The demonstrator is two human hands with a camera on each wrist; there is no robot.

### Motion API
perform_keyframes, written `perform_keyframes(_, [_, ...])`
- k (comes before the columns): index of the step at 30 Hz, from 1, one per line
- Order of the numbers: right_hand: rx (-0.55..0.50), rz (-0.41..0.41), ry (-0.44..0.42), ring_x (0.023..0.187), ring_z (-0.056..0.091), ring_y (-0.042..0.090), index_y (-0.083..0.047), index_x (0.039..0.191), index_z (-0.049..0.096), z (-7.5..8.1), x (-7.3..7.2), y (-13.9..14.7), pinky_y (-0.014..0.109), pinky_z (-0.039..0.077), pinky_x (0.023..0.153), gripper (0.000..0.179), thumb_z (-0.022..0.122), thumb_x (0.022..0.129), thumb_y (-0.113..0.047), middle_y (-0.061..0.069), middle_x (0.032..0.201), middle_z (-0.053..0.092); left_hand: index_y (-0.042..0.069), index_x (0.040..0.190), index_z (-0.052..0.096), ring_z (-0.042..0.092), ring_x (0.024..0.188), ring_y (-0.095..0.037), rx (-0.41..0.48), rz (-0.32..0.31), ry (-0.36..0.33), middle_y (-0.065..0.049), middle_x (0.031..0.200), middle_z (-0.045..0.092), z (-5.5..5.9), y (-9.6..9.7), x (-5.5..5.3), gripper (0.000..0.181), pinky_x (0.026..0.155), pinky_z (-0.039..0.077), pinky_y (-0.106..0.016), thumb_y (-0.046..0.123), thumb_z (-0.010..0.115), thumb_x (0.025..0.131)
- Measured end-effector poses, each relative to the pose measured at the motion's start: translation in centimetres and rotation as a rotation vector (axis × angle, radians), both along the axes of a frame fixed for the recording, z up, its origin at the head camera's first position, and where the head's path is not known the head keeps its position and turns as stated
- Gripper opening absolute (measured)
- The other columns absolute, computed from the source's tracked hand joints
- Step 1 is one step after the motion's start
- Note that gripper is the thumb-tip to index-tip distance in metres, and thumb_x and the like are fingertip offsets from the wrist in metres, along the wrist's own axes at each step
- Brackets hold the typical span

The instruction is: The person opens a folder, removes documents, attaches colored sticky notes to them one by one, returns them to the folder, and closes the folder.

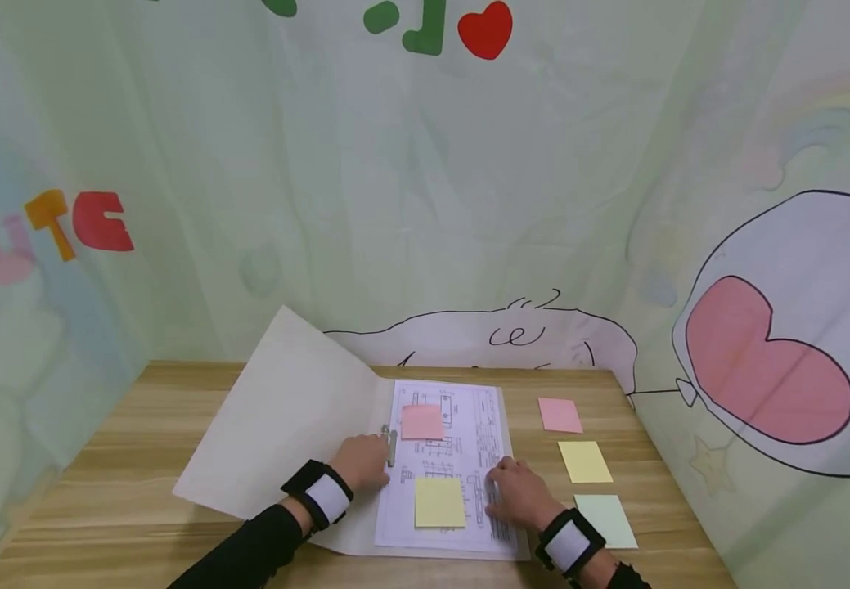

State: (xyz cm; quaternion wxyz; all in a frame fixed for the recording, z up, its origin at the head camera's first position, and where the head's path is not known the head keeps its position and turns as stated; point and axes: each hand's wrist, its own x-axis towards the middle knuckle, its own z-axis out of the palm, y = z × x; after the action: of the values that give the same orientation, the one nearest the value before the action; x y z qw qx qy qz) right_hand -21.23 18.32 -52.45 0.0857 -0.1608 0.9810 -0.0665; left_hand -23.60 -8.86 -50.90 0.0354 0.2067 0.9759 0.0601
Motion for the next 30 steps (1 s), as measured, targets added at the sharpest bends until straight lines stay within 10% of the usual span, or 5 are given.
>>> perform_keyframes(4, [-0.011,0.002,0.002,0.088,0.05,0.027,-0.002,0.107,0.069,-0.1,-0.1,0.1,0.043,0.048,0.079,0.047,0.082,0.072,-0.03,0.012,0.103,0.058,0.007,0.073,0.058,0.041,0.056,-0.015,0.041,0.023,-0.096,-0.001,0.062,0.045,0.6,0.5,1.6,0.027,0.05,0.034,-0.027,0.028,0.073,0.08])
perform_keyframes(12, [-0.056,0.017,0.018,0.092,0.051,0.03,-0.002,0.105,0.069,-0.2,-0.1,0.4,0.045,0.048,0.081,0.045,0.082,0.072,-0.029,0.012,0.103,0.057,0.01,0.081,0.067,0.043,0.058,-0.009,0.197,-0.141,-0.176,0.005,0.065,0.052,1.4,-0.7,6.0,0.019,0.053,0.04,-0.026,0.028,0.066,0.086])
perform_keyframes(21, [-0.077,0.045,0.035,0.097,0.052,0.033,0.001,0.104,0.067,0.0,-0.2,0.5,0.047,0.045,0.087,0.044,0.08,0.073,-0.026,0.015,0.106,0.057,0.014,0.074,0.067,0.045,0.055,0.003,0.785,-0.345,-0.684,0.017,0.062,0.051,-3.2,-5.3,10.6,0.028,0.049,0.037,-0.016,0.029,0.056,0.095])
perform_keyframes(25, [-0.094,0.027,0.01,0.102,0.052,0.035,0.001,0.106,0.067,0.6,-0.2,0.5,0.048,0.043,0.091,0.044,0.081,0.073,-0.025,0.017,0.111,0.057,0.003,0.063,0.054,0.037,0.049,0.004,0.819,-0.296,-0.714,0.017,0.056,0.041,-2.7,-7.5,12.0,0.04,0.045,0.028,-0.015,0.024,0.053,0.097])
perform_keyframes(30, [-0.087,0.022,-0.006,0.106,0.052,0.036,0.0,0.107,0.067,0.9,-0.3,0.5,0.049,0.043,0.093,0.045,0.081,0.073,-0.026,0.017,0.114,0.057,0.006,0.066,0.059,0.042,0.048,-0.002,0.754,-0.088,-0.609,0.011,0.056,0.048,-2.3,-9.8,12.0,0.043,0.044,0.033,-0.02,0.035,0.053,0.096])
